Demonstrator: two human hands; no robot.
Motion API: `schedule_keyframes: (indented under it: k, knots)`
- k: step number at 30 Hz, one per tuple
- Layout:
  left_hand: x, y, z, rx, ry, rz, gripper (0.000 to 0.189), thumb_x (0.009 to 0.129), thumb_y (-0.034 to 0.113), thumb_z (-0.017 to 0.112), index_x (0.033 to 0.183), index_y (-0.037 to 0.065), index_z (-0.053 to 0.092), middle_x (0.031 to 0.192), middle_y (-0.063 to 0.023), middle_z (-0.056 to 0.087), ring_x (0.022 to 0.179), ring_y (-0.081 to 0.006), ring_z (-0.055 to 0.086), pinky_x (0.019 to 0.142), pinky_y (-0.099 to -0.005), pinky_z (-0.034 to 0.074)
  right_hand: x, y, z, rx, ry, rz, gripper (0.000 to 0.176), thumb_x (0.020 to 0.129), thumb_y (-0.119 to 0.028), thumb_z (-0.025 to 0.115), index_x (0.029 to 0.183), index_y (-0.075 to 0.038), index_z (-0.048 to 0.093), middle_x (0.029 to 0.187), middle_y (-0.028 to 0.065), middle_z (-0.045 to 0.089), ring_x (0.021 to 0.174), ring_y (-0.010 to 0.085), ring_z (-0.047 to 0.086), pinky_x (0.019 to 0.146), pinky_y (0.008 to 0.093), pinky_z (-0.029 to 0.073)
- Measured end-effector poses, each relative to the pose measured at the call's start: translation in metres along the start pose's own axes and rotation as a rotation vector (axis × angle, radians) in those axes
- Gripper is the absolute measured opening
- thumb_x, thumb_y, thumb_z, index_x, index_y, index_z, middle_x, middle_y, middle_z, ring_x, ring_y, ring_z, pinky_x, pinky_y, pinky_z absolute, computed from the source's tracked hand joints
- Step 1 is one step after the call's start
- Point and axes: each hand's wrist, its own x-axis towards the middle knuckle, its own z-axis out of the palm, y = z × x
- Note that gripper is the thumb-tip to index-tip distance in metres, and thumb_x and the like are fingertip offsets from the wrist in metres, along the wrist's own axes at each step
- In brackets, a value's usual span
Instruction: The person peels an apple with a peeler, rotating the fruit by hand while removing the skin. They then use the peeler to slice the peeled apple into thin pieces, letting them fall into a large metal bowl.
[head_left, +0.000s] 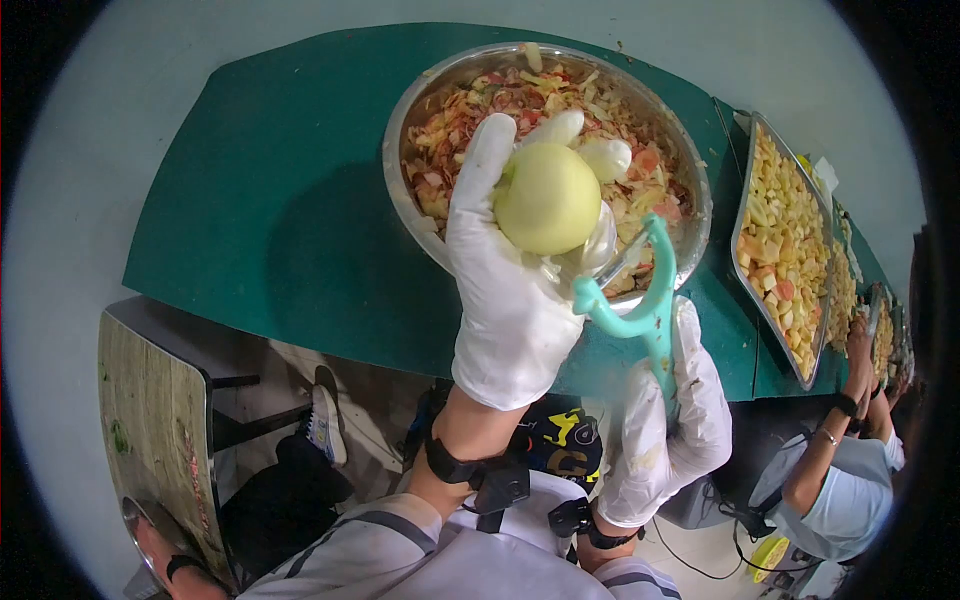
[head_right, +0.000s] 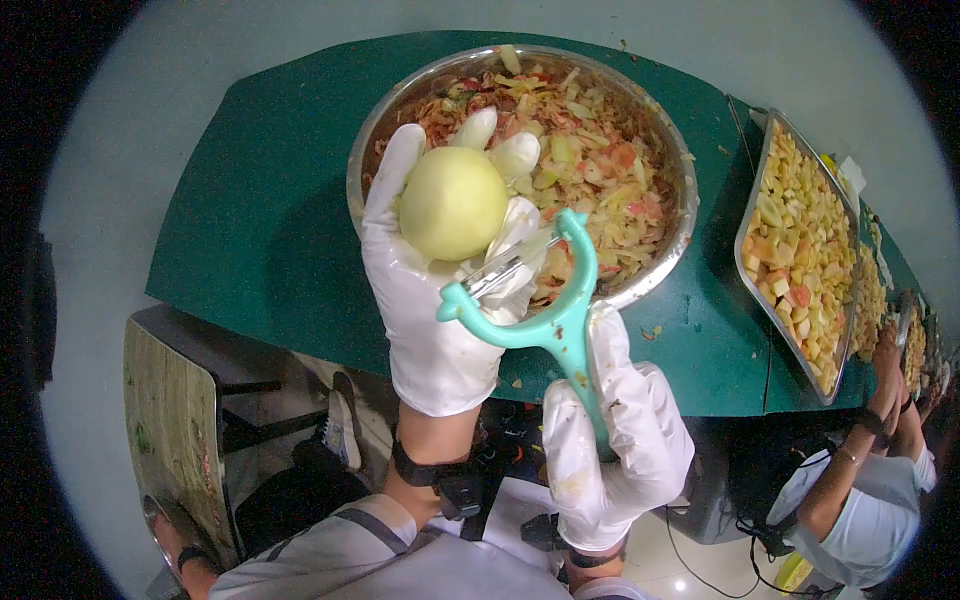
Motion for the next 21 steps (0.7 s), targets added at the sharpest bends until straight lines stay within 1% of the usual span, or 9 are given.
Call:
schedule_keyframes:
  k: [3, 8, 11, 13, 15, 17, 18, 20, 21]
  knots:
    - [-0.003, -0.003, 0.002, -0.016, 0.046, 0.017, 0.046, 0.089, 0.039, 0.051, 0.117, 0.003, 0.054, 0.11, -0.0144, 0.06, 0.092, -0.0276, 0.062, 0.068, -0.0322, 0.057, -0.001, -0.006, 0.001, -0.036, -0.019, 0.053, 0.037, 0.082, -0.004, 0.056, 0.117, 0.008, 0.055, 0.114, 0.0187, 0.06, 0.098, 0.0208, 0.059, 0.087, 0.0301, 0.045]
    - [0.0, -0.007, 0.002, 0.026, 0.046, -0.052, 0.043, 0.091, 0.038, 0.05, 0.116, 0.004, 0.056, 0.105, -0.0141, 0.062, 0.091, -0.0238, 0.062, 0.074, -0.0335, 0.056, 0.001, -0.005, 0.002, -0.039, 0.008, 0.059, 0.039, 0.081, -0.002, 0.056, 0.118, 0.008, 0.055, 0.112, 0.0159, 0.06, 0.085, 0.0124, 0.057, 0.076, 0.0232, 0.045]
    - [-0.002, -0.006, 0.001, 0.226, -0.057, 0.006, 0.046, 0.092, 0.041, 0.049, 0.12, 0.005, 0.052, 0.115, -0.0066, 0.055, 0.103, -0.0151, 0.054, 0.087, -0.0322, 0.048, 0.004, -0.009, 0.001, -0.074, -0.014, 0.094, 0.04, 0.08, -0.001, 0.056, 0.119, 0.008, 0.054, 0.11, 0.0134, 0.06, 0.076, 0.0083, 0.052, 0.068, 0.0197, 0.041]
    - [-0.01, -0.014, 0.001, 0.597, -0.102, 0.24, 0.042, 0.092, 0.037, 0.05, 0.121, 0.006, 0.052, 0.114, -0.0069, 0.055, 0.102, -0.0149, 0.054, 0.087, -0.032, 0.048, 0.012, -0.012, 0.002, -0.108, -0.025, 0.034, 0.04, 0.08, -0.001, 0.056, 0.119, 0.008, 0.054, 0.107, 0.0133, 0.062, 0.073, 0.008, 0.05, 0.065, 0.0193, 0.04]
    - [-0.011, -0.02, -0.001, 0.632, -0.131, 0.351, 0.039, 0.092, 0.032, 0.052, 0.121, 0.007, 0.052, 0.114, -0.007, 0.056, 0.101, -0.0146, 0.055, 0.086, -0.0316, 0.048, 0.017, -0.018, -0.002, -0.167, -0.091, 0.013, 0.041, 0.079, 0.0, 0.056, 0.12, 0.007, 0.053, 0.103, 0.0136, 0.063, 0.071, 0.0084, 0.049, 0.063, 0.0194, 0.039]
    - [-0.007, -0.023, -0.006, 0.33, -0.141, 0.337, 0.036, 0.091, 0.029, 0.054, 0.121, 0.009, 0.052, 0.112, -0.0071, 0.057, 0.1, -0.0144, 0.056, 0.086, -0.0309, 0.049, 0.02, -0.026, -0.009, -0.248, -0.214, 0.024, 0.042, 0.079, 0.0, 0.056, 0.12, 0.006, 0.053, 0.098, 0.0145, 0.064, 0.069, 0.0094, 0.049, 0.062, 0.0201, 0.039]
    - [-0.005, -0.02, -0.007, 0.275, -0.162, 0.306, 0.036, 0.091, 0.028, 0.055, 0.121, 0.01, 0.052, 0.109, -0.0067, 0.058, 0.1, -0.0144, 0.057, 0.086, -0.0308, 0.049, 0.018, -0.028, -0.007, -0.315, -0.216, 0.021, 0.04, 0.078, 0.0, 0.057, 0.118, 0.005, 0.055, 0.099, 0.0196, 0.064, 0.065, 0.0115, 0.048, 0.061, 0.0217, 0.039]
    - [-0.001, -0.015, -0.011, 0.175, -0.221, 0.235, 0.035, 0.09, 0.028, 0.056, 0.121, 0.011, 0.053, 0.104, -0.0062, 0.059, 0.1, -0.0147, 0.057, 0.085, -0.0305, 0.049, 0.02, -0.023, -0.009, -0.173, -0.174, -0.047, 0.045, 0.067, 0.009, 0.059, 0.112, 0.005, 0.06, 0.077, 0.0117, 0.061, 0.056, 0.0115, 0.048, 0.053, 0.0223, 0.039]
    - [-0.002, -0.016, -0.011, 0.237, -0.21, 0.263, 0.035, 0.09, 0.028, 0.056, 0.12, 0.011, 0.053, 0.103, -0.0063, 0.059, 0.1, -0.0149, 0.057, 0.084, -0.0302, 0.049, 0.02, -0.023, -0.009, -0.175, -0.138, -0.073, 0.047, 0.065, 0.01, 0.059, 0.112, 0.005, 0.06, 0.074, 0.0105, 0.059, 0.054, 0.0112, 0.047, 0.051, 0.0224, 0.038]
